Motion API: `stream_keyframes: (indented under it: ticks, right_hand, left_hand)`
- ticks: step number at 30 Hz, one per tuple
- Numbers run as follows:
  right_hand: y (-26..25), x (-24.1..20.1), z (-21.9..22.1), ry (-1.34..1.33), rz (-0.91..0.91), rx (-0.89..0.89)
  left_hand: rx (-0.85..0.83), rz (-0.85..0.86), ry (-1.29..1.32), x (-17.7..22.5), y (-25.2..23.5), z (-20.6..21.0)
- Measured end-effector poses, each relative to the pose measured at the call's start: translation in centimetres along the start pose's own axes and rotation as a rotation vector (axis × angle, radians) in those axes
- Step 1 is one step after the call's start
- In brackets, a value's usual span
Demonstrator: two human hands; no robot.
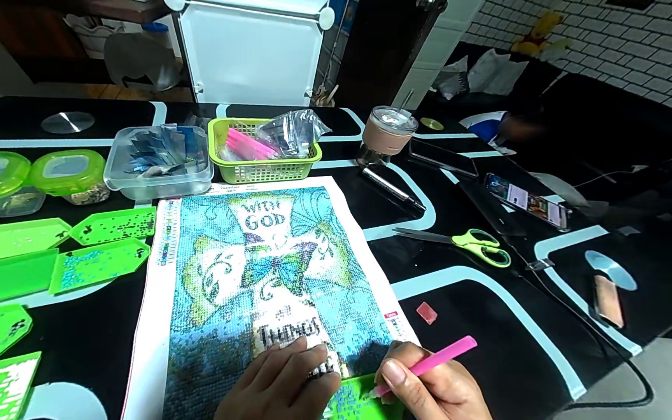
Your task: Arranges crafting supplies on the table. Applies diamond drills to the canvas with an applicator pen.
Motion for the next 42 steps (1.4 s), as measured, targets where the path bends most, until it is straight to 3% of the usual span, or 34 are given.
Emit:
stream_keyframes:
  ticks: [5,13,31,39,42]
  right_hand:
    - [-2.1,1.1,-1.0,-0.156,0.144,0.103]
    - [-3.0,2.5,-0.8,-0.007,0.013,0.158]
    - [-2.7,2.0,-0.6,0.249,-0.122,0.092]
    - [-0.6,0.0,-0.7,-0.046,0.047,0.027]
    - [0.2,-0.3,0.1,0.008,0.020,0.007]
  left_hand:
    - [-0.008,-0.006,0.008,0.0,-0.1,0.0]
    - [-0.009,-0.004,0.001,0.0,0.0,0.0]
    - [-0.011,-0.016,0.004,0.1,0.0,-0.1]
    - [-0.015,-0.018,0.006,0.1,0.0,-0.1]
    - [-0.003,-0.021,0.010,0.1,0.0,-0.1]
Point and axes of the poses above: each hand's wrist, its own y-axis away from the middle knuckle, its own z-axis out of the palm, x = y × z, the point moved 6 cm from there along -y, towards the middle knuckle, and after that the axes turned 11 degrees about y, right-handed, at the moved point
